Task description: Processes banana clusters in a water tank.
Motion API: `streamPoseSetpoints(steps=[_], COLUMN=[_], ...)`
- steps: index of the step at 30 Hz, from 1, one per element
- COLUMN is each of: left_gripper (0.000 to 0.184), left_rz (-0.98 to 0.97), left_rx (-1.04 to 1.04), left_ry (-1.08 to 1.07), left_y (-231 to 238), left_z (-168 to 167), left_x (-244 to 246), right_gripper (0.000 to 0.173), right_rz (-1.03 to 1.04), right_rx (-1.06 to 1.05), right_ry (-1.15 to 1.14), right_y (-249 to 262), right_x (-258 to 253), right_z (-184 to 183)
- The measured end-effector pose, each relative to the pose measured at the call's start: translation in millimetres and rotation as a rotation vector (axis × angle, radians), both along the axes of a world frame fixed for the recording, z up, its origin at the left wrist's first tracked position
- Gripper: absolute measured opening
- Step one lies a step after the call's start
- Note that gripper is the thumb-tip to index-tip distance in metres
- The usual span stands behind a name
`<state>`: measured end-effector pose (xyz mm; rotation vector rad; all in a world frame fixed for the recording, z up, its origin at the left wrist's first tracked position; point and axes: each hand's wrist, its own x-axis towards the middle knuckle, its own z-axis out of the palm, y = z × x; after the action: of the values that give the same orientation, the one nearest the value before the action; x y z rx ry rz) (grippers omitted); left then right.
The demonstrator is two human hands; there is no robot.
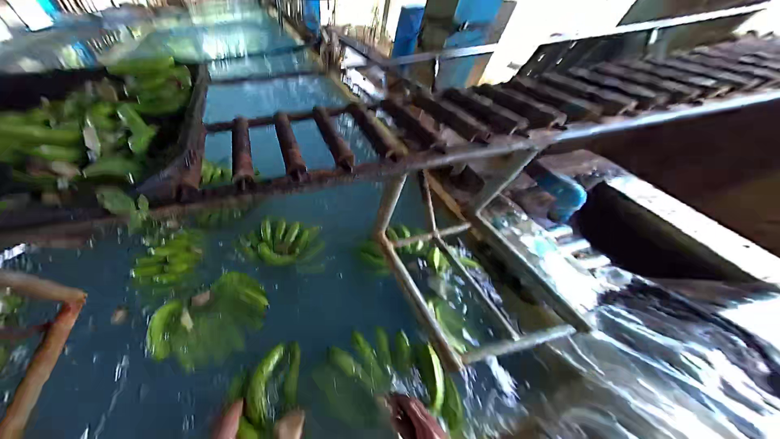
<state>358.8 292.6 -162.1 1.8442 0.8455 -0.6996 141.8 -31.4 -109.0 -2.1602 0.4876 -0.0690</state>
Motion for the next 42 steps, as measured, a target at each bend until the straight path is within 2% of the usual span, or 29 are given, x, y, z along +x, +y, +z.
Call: streamPoseSetpoints(steps=[2,4,6,9,12,15,20,22,26,28,30,33,35,38,40,42], left_gripper=[0.052,0.047,0.048,0.051,0.049,0.046,0.044,0.045,0.045,0.045,0.044,0.047,0.049,0.043,0.047,0.056], left_rz=[0.018,0.116,0.172,-0.003,-0.068,-0.022,0.031,0.012,0.051,0.116,0.095,0.019,0.128,0.328,0.412,0.437], left_rx=[-0.069,-0.125,-0.034,0.199,0.25,0.203,0.152,0.159,0.11,0.042,-0.034,-0.214,-0.238,-0.162,-0.13,-0.05], left_ry=[-0.01,0.036,0.009,-0.017,0.042,0.065,0.088,0.096,0.044,0.049,0.021,0.053,0.052,-0.053,-0.138,-0.203], left_y=[4,1,-6,-4,-1,0,-3,-3,-2,10,22,21,6,-17,-33,-42], left_z=[-3,16,19,3,-3,-5,-8,-9,-16,-25,-33,-30,-22,-16,-10,-11], left_x=[8,12,13,5,4,8,13,14,12,13,22,6,-14,-41,-54,-64], right_gripper=[0.025,0.031,0.039,0.04,0.04,0.042,0.033,0.027,0.026,0.027,0.021,0.024,0.026,0.034,0.04,0.051], right_rz=[0.06,0.265,0.455,0.588,0.58,0.554,0.352,0.279,0.184,0.003,-0.161,-0.119,0.016,0.157,0.159,0.158], right_rx=[0.138,0.303,0.373,0.478,0.656,0.798,1.1,1.152,1.133,1.179,1.166,1.019,0.843,0.541,0.475,0.508], right_ry=[-0.044,0.149,0.352,0.538,0.678,0.797,0.713,0.68,0.674,0.669,0.675,0.799,0.791,0.568,0.461,0.5], right_y=[32,61,86,122,148,163,180,187,179,133,66,17,20,43,64,85], right_x=[12,27,42,56,69,90,101,98,88,63,36,-13,-21,6,39,68], right_z=[11,27,33,20,3,-9,-28,-31,-19,11,29,40,30,26,32,27])
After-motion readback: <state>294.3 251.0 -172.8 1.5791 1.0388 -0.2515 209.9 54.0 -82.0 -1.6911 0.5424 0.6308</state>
